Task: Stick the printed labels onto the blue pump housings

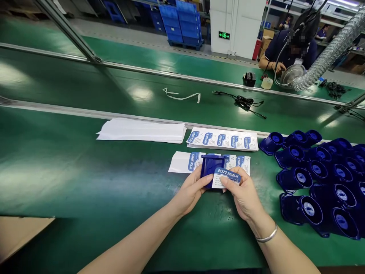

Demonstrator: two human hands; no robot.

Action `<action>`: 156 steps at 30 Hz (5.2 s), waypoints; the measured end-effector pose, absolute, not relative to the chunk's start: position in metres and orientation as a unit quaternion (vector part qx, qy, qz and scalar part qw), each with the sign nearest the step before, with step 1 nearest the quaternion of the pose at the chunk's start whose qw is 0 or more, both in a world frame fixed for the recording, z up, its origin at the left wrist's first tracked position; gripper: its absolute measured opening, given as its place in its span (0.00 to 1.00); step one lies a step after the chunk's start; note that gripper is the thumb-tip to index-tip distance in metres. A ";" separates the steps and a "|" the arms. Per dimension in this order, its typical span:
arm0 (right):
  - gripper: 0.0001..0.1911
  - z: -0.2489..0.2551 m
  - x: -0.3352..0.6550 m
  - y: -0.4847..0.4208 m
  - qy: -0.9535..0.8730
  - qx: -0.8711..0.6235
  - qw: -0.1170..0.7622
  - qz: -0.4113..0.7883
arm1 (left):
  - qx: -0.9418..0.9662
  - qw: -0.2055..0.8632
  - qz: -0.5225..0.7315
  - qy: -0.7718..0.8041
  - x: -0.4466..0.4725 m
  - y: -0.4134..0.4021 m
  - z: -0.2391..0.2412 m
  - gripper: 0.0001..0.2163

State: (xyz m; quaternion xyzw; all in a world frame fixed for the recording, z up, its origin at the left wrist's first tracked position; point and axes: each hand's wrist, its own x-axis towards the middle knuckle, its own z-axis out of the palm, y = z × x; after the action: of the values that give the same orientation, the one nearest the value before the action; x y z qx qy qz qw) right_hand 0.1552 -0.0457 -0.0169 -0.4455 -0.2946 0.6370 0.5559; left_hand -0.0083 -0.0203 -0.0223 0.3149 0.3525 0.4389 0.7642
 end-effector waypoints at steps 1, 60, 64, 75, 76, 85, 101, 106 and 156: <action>0.17 -0.017 0.155 -0.045 -0.288 -0.447 0.558 0.637 | 0.311 0.766 0.438 0.352 -0.008 -0.021 -0.023 0.23; 0.15 -0.015 0.156 -0.047 -0.293 -0.426 0.537 0.667 | 0.309 0.787 0.385 0.370 -0.011 -0.026 -0.019 0.26; 0.15 -0.016 0.156 -0.047 -0.291 -0.423 0.539 0.668 | 0.306 0.786 0.387 0.372 -0.011 -0.026 -0.019 0.26; 0.14 -0.017 0.157 -0.048 -0.290 -0.423 0.536 0.670 | 0.302 0.786 0.390 0.372 -0.010 -0.026 -0.018 0.25; 0.14 -0.017 0.157 -0.048 -0.290 -0.423 0.535 0.671 | 0.304 0.786 0.390 0.371 -0.010 -0.025 -0.018 0.25; 0.15 -0.016 0.157 -0.048 -0.290 -0.437 0.536 0.661 | 0.324 0.781 0.389 0.365 -0.008 -0.023 -0.019 0.31; 0.15 -0.013 0.155 -0.049 -0.271 -0.454 0.537 0.657 | 0.326 0.776 0.398 0.364 -0.008 -0.026 -0.014 0.29; 0.16 -0.012 0.155 -0.049 -0.269 -0.451 0.537 0.661 | 0.333 0.775 0.396 0.362 -0.009 -0.026 -0.016 0.29; 0.53 -0.040 0.168 -0.038 -0.728 -0.415 0.428 0.339 | 0.257 0.773 0.418 0.401 -0.012 -0.024 -0.013 0.27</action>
State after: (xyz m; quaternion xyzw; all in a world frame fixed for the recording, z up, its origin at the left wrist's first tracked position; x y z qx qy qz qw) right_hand 0.1676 -0.0383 -0.0396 -0.4150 -0.7278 0.3395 0.4275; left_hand -0.0125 -0.0243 -0.0125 0.2574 0.4014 0.4178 0.7733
